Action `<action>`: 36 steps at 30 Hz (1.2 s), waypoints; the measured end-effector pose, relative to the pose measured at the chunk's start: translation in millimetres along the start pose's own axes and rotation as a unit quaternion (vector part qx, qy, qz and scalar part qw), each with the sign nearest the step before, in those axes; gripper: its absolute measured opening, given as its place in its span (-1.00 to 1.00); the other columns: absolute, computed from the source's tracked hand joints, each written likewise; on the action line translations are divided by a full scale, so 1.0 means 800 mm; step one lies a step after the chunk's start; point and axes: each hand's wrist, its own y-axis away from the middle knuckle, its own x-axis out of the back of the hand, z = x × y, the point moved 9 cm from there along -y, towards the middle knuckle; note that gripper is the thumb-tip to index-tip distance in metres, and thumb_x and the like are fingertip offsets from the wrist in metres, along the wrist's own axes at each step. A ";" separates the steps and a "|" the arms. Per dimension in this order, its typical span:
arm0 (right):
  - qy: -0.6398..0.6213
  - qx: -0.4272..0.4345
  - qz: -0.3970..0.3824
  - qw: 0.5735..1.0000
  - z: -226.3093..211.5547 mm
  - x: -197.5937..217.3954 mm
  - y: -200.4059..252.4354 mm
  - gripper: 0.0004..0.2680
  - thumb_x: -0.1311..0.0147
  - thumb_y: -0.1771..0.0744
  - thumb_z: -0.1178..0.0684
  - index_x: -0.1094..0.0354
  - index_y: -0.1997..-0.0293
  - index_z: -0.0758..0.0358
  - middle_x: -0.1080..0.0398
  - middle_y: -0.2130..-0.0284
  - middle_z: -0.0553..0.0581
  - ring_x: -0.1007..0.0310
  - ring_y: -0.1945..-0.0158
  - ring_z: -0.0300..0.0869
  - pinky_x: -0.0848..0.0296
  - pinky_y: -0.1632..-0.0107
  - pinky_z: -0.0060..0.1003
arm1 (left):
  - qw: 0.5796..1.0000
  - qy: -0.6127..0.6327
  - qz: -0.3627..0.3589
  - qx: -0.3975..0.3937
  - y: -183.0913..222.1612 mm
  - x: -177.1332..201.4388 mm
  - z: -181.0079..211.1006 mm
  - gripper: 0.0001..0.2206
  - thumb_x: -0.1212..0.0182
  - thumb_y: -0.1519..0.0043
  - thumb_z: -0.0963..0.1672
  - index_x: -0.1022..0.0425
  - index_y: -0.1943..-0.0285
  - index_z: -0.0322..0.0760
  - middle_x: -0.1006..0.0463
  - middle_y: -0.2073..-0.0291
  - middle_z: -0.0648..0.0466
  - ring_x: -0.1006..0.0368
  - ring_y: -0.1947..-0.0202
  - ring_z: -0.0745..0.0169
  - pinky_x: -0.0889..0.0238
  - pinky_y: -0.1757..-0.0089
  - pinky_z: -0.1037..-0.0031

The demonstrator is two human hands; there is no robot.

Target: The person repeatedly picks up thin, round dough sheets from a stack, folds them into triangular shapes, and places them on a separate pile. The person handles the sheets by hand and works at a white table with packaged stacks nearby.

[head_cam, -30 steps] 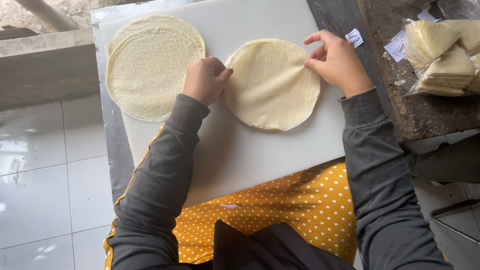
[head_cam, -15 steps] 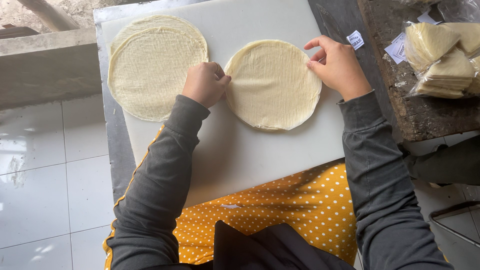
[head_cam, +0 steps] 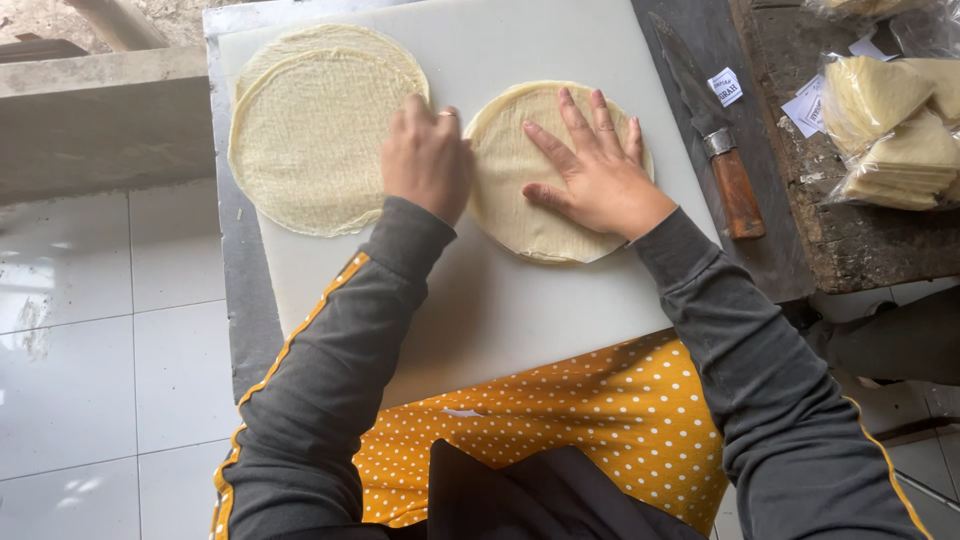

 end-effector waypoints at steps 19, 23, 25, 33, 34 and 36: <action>-0.643 -0.004 0.047 0.765 -0.130 0.017 -0.102 -0.73 0.00 -0.42 0.02 -0.38 -0.15 0.44 -0.55 0.08 0.22 -0.63 0.02 -0.15 -0.65 -0.04 -0.32 | 0.814 0.568 -0.037 0.119 -0.010 -0.032 -0.177 -0.80 -0.31 -0.30 -0.12 -0.47 0.06 -0.38 -0.55 0.28 0.14 -0.46 0.23 0.44 -0.35 0.21 0.54; -0.604 0.053 0.096 0.790 -0.155 0.008 -0.105 -0.69 -0.03 -0.41 0.03 -0.28 -0.30 0.34 -0.48 -0.10 0.18 -0.57 -0.10 -0.14 -0.59 -0.11 -0.31 | 0.762 0.638 0.092 0.061 -0.018 0.007 -0.192 -0.89 -0.20 -0.42 -0.19 -0.42 -0.04 -0.36 -0.54 0.18 0.12 -0.46 0.15 0.42 -0.38 0.10 0.52; -0.578 0.099 0.150 0.796 -0.157 0.023 -0.103 -0.63 -0.10 -0.41 0.04 -0.17 -0.38 0.30 -0.35 -0.23 0.18 -0.49 -0.20 -0.11 -0.55 -0.18 -0.28 | 0.732 0.674 0.091 0.042 -0.016 0.025 -0.190 -0.89 -0.20 -0.43 -0.21 -0.45 -0.06 -0.36 -0.57 0.14 0.12 -0.49 0.13 0.41 -0.40 0.07 0.53; -0.488 0.322 0.222 0.780 -0.146 0.093 -0.053 -0.54 -0.25 -0.45 0.11 -0.07 -0.50 0.25 -0.26 -0.29 0.24 -0.27 -0.39 -0.09 -0.37 -0.43 -0.14 | 0.735 0.677 -0.048 -0.007 -0.001 0.067 -0.137 -0.88 -0.38 -0.31 -0.17 -0.58 0.12 -0.37 -0.62 0.27 0.14 -0.51 0.24 0.47 -0.40 0.15 0.59; -0.521 0.279 0.210 0.779 -0.134 0.093 -0.056 -0.63 -0.24 -0.44 0.10 -0.17 -0.39 0.27 -0.35 -0.16 0.24 -0.39 -0.25 -0.10 -0.49 -0.30 -0.16 | 0.747 0.662 -0.053 0.000 -0.001 0.068 -0.138 -0.87 -0.40 -0.30 -0.16 -0.58 0.16 -0.38 -0.62 0.30 0.13 -0.50 0.27 0.47 -0.40 0.19 0.59; -0.583 0.191 0.182 0.768 -0.114 0.091 -0.061 -0.79 -0.22 -0.44 0.08 -0.39 -0.17 0.31 -0.54 0.10 0.22 -0.62 0.03 -0.13 -0.74 -0.03 -0.20 | 0.772 0.633 -0.063 0.013 -0.003 0.070 -0.139 -0.83 -0.44 -0.27 -0.14 -0.58 0.23 -0.38 -0.61 0.37 0.11 -0.48 0.35 0.47 -0.38 0.26 0.59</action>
